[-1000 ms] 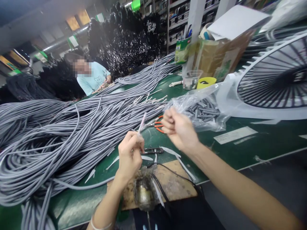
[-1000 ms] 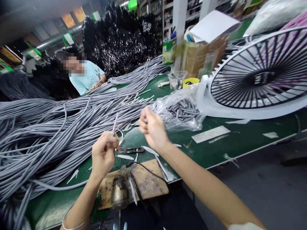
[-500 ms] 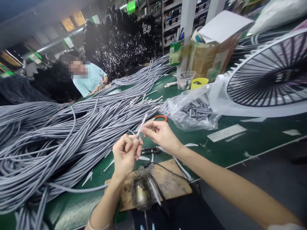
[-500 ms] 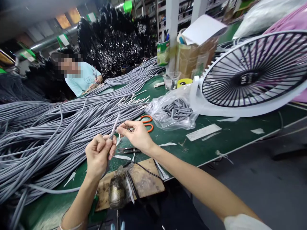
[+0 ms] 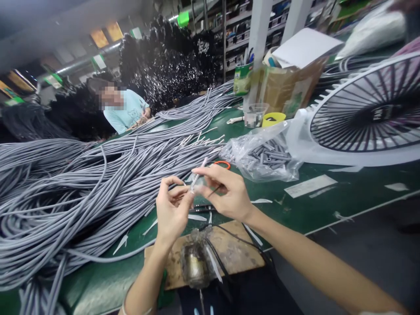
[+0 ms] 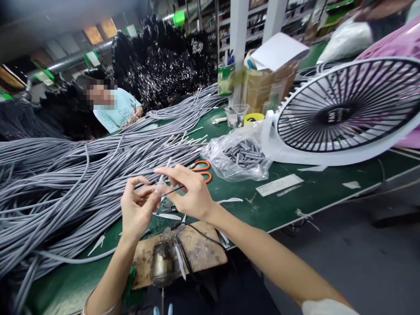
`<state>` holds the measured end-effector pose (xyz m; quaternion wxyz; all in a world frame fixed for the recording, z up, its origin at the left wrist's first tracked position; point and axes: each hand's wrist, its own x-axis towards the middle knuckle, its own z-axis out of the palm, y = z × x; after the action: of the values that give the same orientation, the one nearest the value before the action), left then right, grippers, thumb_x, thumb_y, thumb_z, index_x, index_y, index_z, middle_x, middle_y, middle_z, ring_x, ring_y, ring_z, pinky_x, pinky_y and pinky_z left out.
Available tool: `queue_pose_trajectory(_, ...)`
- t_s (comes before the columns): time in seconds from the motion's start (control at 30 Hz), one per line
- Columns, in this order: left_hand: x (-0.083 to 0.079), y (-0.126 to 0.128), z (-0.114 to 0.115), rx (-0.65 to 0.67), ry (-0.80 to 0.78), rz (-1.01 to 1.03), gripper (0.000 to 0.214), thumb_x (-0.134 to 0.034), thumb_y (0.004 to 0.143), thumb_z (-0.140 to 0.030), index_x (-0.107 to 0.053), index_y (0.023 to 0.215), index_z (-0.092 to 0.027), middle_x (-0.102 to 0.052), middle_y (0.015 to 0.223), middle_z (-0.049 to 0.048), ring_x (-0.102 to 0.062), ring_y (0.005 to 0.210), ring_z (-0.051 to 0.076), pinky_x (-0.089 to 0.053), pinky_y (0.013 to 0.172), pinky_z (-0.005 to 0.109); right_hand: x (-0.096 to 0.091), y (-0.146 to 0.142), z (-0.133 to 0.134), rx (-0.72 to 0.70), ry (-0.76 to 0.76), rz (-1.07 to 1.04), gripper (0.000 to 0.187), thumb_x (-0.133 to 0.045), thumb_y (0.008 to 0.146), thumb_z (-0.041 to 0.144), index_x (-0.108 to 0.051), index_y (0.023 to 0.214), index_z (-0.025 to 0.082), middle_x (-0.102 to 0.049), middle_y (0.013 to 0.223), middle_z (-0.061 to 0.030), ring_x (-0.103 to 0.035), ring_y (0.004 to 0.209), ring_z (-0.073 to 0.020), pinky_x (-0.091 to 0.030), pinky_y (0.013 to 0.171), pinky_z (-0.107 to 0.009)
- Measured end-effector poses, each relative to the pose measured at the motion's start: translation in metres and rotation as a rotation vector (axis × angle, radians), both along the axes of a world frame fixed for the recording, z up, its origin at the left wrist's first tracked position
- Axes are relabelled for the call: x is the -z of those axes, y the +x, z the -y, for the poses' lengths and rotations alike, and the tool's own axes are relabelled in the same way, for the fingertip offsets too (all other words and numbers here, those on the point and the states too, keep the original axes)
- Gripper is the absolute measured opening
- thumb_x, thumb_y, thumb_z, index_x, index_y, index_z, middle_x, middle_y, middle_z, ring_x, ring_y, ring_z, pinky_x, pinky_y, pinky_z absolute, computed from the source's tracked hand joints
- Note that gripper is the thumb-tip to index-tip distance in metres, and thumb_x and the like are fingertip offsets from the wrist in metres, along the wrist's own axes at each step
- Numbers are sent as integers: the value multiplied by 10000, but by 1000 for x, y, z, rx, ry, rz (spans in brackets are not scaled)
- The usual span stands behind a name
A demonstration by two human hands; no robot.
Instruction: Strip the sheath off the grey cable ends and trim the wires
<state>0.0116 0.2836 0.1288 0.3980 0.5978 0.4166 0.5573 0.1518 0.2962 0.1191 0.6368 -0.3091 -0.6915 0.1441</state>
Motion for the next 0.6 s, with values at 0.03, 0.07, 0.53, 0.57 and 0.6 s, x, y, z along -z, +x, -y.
queue_pose_trajectory(0.03, 1, 0, 0, -4, -15, -23, 310, -703, 714, -324, -451, 831, -184, -636, 581, -22, -487, 396, 58, -366, 377, 130, 0, 0, 1, 12, 26, 33, 71, -569, 801, 191, -633, 828, 177, -505, 625, 26, -398, 486, -65, -332, 444, -196)
queue_pose_trajectory(0.07, 1, 0, -1, -4, -31, -46, 286, -698, 715, -334, -494, 832, -171, -633, 578, -15, -482, 394, 58, -365, 376, 135, 1, 0, 0, 34, 30, 33, 76, -558, 807, 182, -629, 786, 168, -518, 638, 16, -418, 506, -68, -346, 461, -197)
queue_pose_trajectory(0.53, -1, -9, 3, -185, 351, -218, 138, -716, 684, -178, -752, 808, -227, -532, 561, -18, -450, 515, 88, -357, 458, 197, 7, 17, -19, 318, -249, -202, 147, -547, 809, 333, -524, 834, 190, -471, 607, 37, -447, 509, -91, -347, 472, -211)
queue_pose_trajectory(0.57, -2, -9, 3, -215, 392, -258, 160, -706, 693, -165, -750, 830, -236, -518, 554, -24, -437, 507, 84, -353, 458, 197, 5, 18, -16, 347, -157, -182, 128, -521, 836, 323, -509, 864, 199, -495, 644, 27, -466, 531, -95, -352, 484, -215)
queue_pose_trajectory(0.6, -3, -10, 4, -238, 430, -294, 184, -696, 701, -151, -748, 852, -243, -509, 550, -29, -428, 502, 82, -350, 458, 197, 5, 17, -13, 359, -55, -125, 95, -495, 859, 299, -500, 868, 204, -519, 671, 15, -483, 553, -101, -361, 504, -225)
